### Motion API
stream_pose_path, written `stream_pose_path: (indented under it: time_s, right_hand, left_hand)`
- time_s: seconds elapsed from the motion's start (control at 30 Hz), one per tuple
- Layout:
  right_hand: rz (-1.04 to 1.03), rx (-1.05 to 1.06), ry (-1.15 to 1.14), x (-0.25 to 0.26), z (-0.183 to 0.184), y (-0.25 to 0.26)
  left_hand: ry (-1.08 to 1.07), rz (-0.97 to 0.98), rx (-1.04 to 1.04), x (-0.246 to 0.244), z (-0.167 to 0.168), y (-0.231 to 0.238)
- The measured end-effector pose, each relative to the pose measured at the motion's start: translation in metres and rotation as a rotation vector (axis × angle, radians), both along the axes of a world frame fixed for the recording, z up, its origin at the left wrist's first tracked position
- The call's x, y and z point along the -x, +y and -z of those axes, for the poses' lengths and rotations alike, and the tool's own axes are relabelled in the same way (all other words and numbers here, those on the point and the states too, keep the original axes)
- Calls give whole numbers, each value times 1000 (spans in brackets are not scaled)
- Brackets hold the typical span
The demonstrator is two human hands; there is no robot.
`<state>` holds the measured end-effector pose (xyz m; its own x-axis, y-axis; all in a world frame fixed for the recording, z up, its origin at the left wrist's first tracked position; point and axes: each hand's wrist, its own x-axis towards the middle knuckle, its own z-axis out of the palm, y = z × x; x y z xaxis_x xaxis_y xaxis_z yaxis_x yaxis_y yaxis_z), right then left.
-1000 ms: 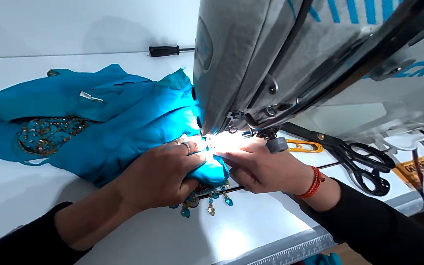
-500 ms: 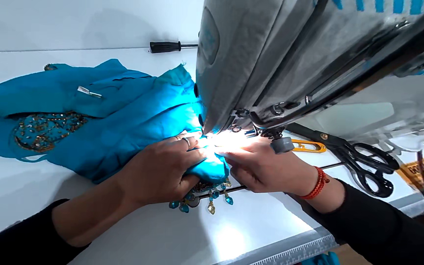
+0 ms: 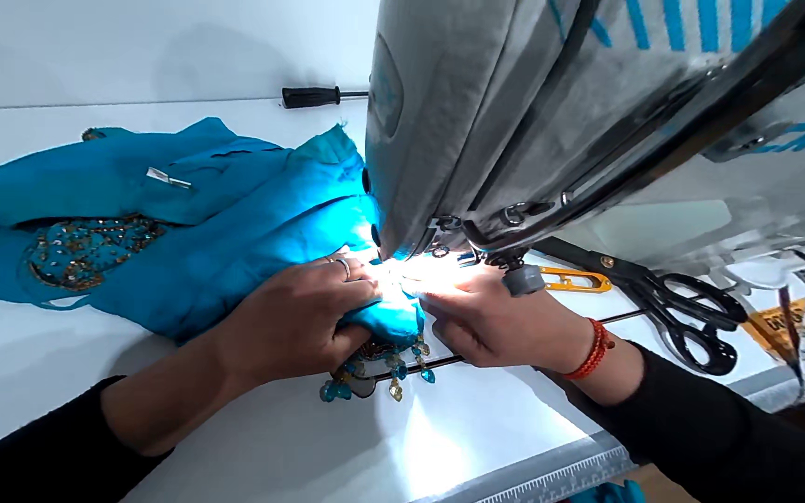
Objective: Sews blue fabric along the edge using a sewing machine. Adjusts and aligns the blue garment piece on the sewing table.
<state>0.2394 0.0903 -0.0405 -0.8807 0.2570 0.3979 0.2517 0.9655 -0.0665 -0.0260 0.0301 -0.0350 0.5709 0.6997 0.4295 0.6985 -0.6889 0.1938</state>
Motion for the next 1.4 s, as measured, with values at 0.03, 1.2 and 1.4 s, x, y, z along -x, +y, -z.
stream_pose_path:
  time_s: [0.03, 1.2, 1.4]
  right_hand:
    - [-2, -4, 6, 0, 0, 0]
    - [1018, -65, 321, -211, 18, -49]
    - [978, -103, 332, -215, 20, -50]
  left_hand:
    - [-1, -5, 0, 0, 0, 0]
    - [0, 1, -15, 1, 0, 2]
    - [-16, 0, -28, 0, 1, 2]
